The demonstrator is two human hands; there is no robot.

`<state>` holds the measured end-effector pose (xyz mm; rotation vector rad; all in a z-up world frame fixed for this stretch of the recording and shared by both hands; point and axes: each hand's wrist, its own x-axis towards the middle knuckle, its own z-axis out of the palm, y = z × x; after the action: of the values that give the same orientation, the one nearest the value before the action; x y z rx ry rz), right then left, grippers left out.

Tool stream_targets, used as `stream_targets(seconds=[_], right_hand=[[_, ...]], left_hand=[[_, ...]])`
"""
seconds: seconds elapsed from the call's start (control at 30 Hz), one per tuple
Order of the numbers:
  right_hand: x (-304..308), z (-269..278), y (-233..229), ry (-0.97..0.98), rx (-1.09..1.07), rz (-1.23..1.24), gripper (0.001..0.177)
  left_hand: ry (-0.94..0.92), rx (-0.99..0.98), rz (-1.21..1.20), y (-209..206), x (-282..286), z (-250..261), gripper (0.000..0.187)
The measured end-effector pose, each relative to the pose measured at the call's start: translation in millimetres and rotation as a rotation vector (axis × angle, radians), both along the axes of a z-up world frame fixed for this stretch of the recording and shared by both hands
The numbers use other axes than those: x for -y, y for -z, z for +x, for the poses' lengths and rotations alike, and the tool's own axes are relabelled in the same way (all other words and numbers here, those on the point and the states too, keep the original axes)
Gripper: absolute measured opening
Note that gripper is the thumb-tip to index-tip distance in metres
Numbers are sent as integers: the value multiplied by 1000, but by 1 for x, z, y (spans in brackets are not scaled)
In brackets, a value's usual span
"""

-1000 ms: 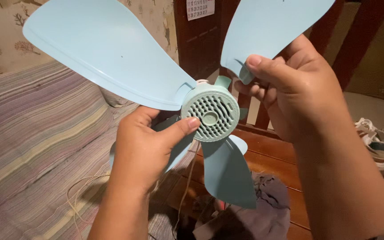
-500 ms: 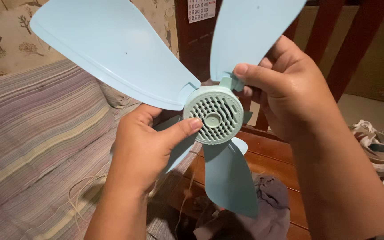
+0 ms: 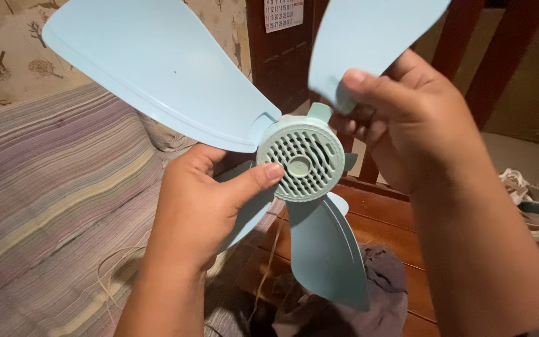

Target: The person wipes the motor housing of a small electric fan with a cloth, then attaches four light-blue fan blades one by one to the central hub. The person rotates the hub to align each blade and secures it in place.

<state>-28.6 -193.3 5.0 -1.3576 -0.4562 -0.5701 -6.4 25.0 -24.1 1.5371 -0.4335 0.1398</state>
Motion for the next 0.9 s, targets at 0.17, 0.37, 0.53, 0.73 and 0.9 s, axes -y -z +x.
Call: stream_targets(seconds=[0.17, 0.37, 0.53, 0.73, 0.9], right_hand=[[1, 0, 4, -15, -23, 8, 36], [1, -1, 0, 0, 37, -73, 36], [-1, -5, -5, 7, 60, -103, 39], [-2, -6, -9, 123, 88, -217, 42], [-2, -8, -12, 129, 104, -292, 46]], left_hand=[[24, 42, -52, -1, 1, -1, 32], [38, 14, -64, -1, -2, -1, 32], [92, 42, -117, -1, -2, -2, 33], [64, 89, -35, -3, -3, 0, 32], [33, 116, 14, -2, -3, 0, 31]])
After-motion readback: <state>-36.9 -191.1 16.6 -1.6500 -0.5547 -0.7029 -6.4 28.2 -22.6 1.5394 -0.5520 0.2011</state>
